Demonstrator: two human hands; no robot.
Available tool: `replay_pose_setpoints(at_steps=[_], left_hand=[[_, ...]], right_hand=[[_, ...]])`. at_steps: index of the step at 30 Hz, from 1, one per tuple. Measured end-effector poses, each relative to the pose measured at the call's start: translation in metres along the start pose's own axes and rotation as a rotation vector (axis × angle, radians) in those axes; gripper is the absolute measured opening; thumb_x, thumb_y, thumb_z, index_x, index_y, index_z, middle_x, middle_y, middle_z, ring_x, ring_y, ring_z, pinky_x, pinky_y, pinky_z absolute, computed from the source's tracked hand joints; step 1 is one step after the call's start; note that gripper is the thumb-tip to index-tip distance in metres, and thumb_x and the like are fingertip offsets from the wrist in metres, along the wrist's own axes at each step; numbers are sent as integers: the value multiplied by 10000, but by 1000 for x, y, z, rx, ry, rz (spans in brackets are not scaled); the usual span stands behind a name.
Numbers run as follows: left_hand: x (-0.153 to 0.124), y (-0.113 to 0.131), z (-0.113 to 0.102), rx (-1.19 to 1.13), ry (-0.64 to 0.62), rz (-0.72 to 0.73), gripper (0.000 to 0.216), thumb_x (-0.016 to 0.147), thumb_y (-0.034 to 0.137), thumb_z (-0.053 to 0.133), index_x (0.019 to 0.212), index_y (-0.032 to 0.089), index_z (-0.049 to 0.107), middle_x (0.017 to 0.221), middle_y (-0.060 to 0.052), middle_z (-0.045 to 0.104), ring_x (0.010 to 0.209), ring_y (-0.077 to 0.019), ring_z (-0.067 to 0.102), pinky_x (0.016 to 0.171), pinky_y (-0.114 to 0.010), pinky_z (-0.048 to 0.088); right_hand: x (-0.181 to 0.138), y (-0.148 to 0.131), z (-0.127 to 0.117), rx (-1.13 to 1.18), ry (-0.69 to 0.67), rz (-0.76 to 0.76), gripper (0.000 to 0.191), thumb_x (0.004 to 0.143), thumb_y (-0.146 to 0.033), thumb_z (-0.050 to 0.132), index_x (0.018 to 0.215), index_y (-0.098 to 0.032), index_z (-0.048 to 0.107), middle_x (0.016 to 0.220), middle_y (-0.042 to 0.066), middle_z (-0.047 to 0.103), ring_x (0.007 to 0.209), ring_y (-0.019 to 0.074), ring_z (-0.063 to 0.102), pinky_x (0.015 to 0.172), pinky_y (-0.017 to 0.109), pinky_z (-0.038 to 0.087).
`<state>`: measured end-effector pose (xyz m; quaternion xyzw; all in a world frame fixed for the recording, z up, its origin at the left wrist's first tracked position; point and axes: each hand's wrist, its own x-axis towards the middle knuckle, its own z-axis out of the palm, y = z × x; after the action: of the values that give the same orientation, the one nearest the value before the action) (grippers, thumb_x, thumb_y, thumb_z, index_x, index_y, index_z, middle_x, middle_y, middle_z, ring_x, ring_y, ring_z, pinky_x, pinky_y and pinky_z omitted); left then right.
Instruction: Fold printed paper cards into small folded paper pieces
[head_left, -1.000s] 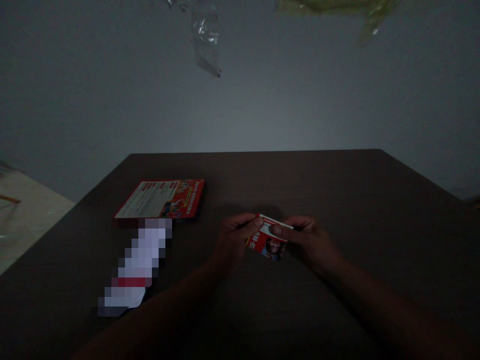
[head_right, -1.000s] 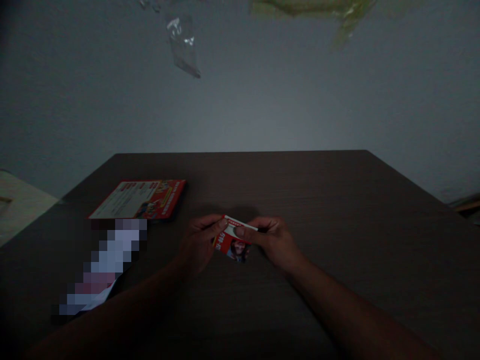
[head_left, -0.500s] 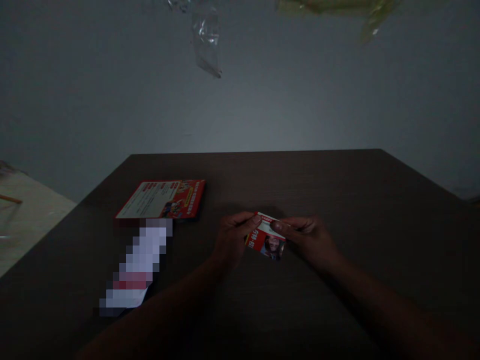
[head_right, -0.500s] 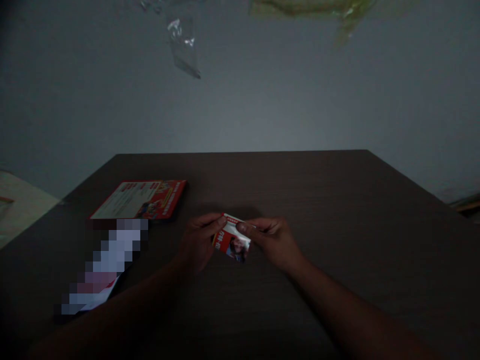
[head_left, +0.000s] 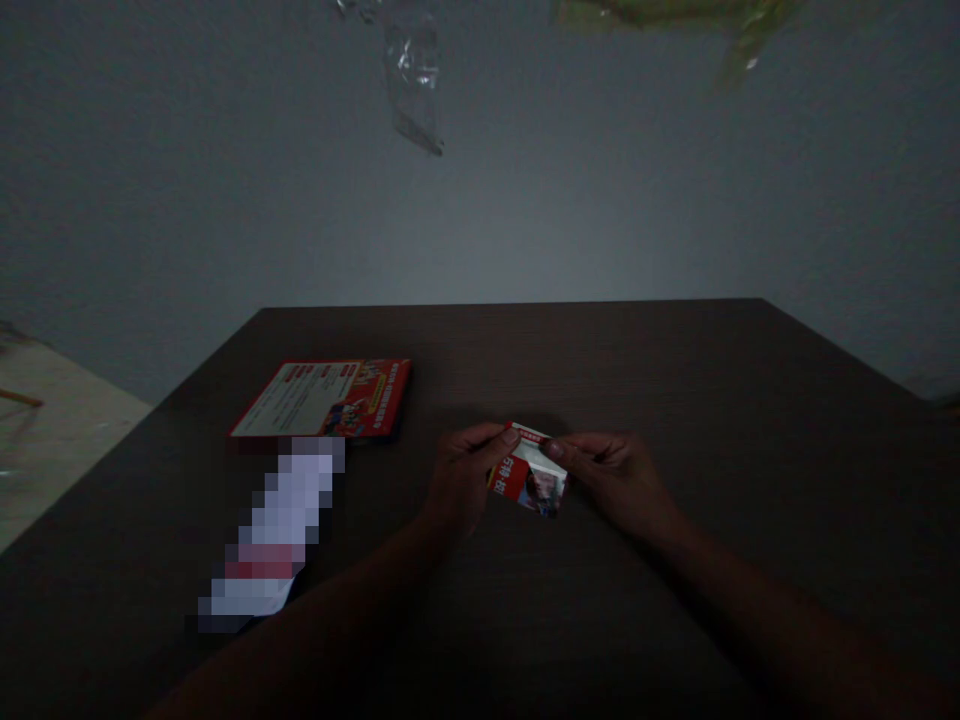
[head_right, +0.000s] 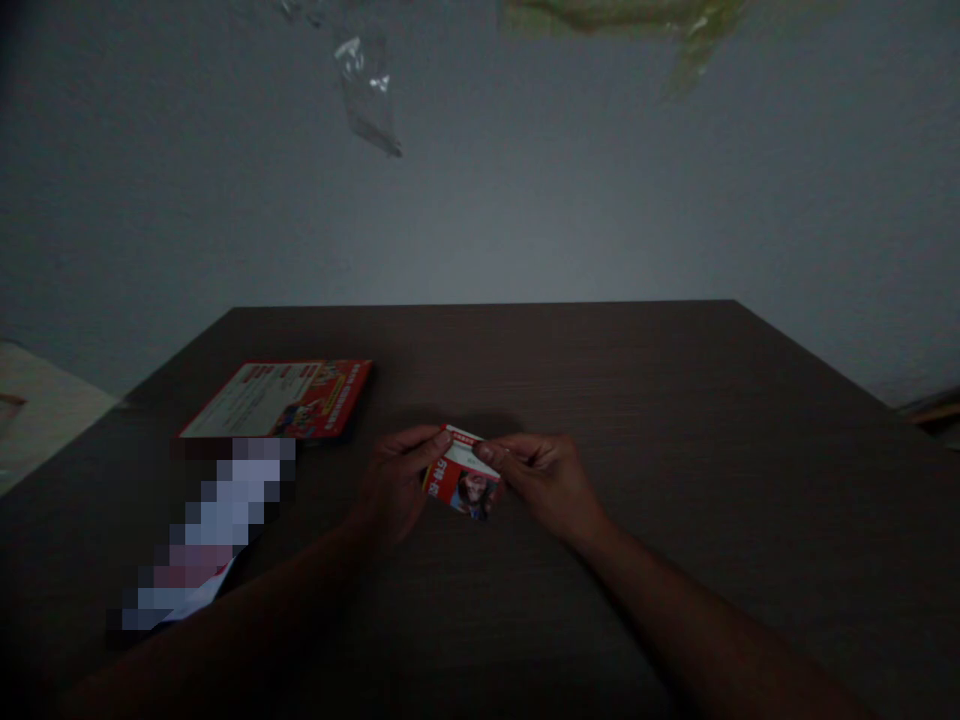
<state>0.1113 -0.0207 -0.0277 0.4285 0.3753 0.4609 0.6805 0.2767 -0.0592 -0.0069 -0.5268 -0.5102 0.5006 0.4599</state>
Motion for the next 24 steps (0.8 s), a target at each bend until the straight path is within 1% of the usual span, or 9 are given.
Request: replay_pose_setpoints(at_steps=[3, 6, 8, 11, 14, 16, 18, 22, 24], left_hand=[[0, 1, 0, 34, 2, 1, 230, 708, 365, 703, 767, 143, 708, 651, -14, 668, 574, -138, 603, 562, -239, 458], [-1, 3, 1, 28, -9, -18, 250, 702, 372, 705, 776, 133, 706, 646, -24, 671, 575, -148, 610, 559, -246, 466], [-1, 3, 1, 34, -7, -20, 253, 706, 373, 702, 781, 131, 705, 645, -25, 671, 575, -148, 610, 555, -243, 466], [0, 2, -1, 59, 26, 3, 245, 717, 372, 695, 779, 135, 703, 650, -19, 670, 563, -132, 600, 539, -227, 457], [1, -1, -2, 60, 51, 20, 235, 714, 372, 701, 770, 144, 700, 649, -10, 667, 564, -131, 601, 539, -227, 456], [0, -2, -2, 57, 37, 17, 241, 720, 378, 696, 787, 146, 701, 648, -8, 664, 567, -137, 605, 549, -236, 461], [0, -3, -2, 45, 26, 22, 240, 722, 376, 695, 795, 147, 701, 650, -9, 665, 564, -138, 605, 555, -243, 465], [0, -3, -1, 18, 55, 46, 229, 718, 367, 699, 772, 144, 699, 636, -7, 657, 556, -133, 598, 547, -239, 467], [0, -2, 0, 8, 66, 44, 234, 714, 369, 700, 773, 142, 700, 635, -7, 655, 553, -132, 597, 545, -239, 470]], right_hand=[[0, 0, -1, -50, -3, -57, 317, 781, -444, 628, 742, -156, 755, 553, 24, 655, 504, 116, 553, 498, 229, 418], [-2, -1, -1, -85, 19, -95, 328, 787, -443, 620, 701, -152, 742, 536, 23, 640, 492, 118, 543, 478, 230, 404], [-2, 0, -1, -70, 20, -85, 323, 781, -441, 626, 696, -150, 736, 541, 24, 642, 492, 118, 549, 478, 229, 408], [-1, 0, 0, -10, -11, -27, 275, 750, -425, 663, 748, -158, 732, 583, 21, 668, 501, 116, 572, 496, 225, 433], [-1, 0, 0, 3, -18, 14, 235, 683, -397, 728, 684, -163, 714, 562, 12, 666, 474, 108, 571, 475, 213, 428], [-1, 0, 0, -16, -2, -1, 239, 674, -394, 735, 632, -161, 697, 534, 12, 657, 461, 107, 568, 462, 211, 421], [-2, -1, 0, -28, 16, -25, 255, 692, -406, 718, 625, -161, 693, 526, 17, 656, 464, 113, 574, 463, 216, 422], [-1, -2, 0, -32, 16, -13, 279, 686, -434, 716, 647, -159, 688, 543, 24, 662, 473, 121, 576, 462, 227, 421], [0, -2, 0, -40, 2, -12, 291, 687, -445, 713, 621, -164, 674, 549, 21, 662, 475, 115, 569, 466, 227, 420]])
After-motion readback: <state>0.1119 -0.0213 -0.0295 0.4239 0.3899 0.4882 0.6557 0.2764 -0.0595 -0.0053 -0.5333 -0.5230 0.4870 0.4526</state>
